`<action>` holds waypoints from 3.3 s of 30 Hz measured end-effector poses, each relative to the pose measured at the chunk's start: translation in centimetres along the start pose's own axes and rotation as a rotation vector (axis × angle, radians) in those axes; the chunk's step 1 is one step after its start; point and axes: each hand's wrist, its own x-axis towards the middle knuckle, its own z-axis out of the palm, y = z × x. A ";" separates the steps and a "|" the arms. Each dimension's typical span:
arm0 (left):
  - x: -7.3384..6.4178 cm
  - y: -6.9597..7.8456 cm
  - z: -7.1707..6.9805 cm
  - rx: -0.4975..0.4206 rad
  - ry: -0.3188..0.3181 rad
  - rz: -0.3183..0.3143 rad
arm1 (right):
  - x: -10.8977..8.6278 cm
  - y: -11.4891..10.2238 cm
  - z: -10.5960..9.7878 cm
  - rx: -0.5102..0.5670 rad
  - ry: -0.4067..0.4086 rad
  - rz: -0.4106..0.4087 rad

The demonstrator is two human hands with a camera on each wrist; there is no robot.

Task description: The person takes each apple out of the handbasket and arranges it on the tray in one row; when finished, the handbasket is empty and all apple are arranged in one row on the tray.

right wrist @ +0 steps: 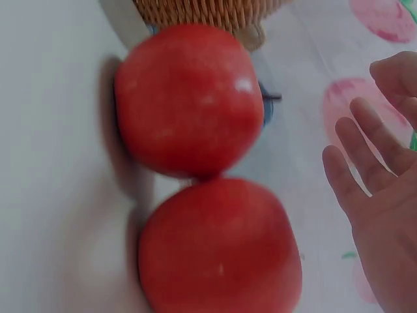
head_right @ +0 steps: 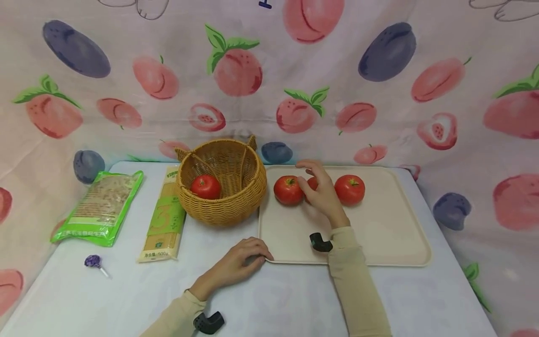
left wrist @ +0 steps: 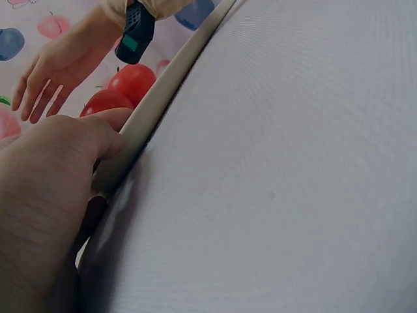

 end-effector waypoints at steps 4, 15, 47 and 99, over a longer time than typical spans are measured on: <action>0.0 -0.1 0.2 0.004 0.008 0.017 | 0.3 -0.5 1.0 -0.012 -0.040 -0.021; 0.0 0.0 0.2 0.011 0.017 0.033 | 1.3 -0.8 2.7 -0.093 -0.114 -0.073; -0.1 -0.3 -0.1 0.035 0.000 0.054 | 7.6 -2.0 6.8 -0.223 -0.537 -0.286; 0.0 -0.3 0.1 0.008 0.025 0.033 | 12.0 -3.7 13.8 -0.578 -0.920 -0.184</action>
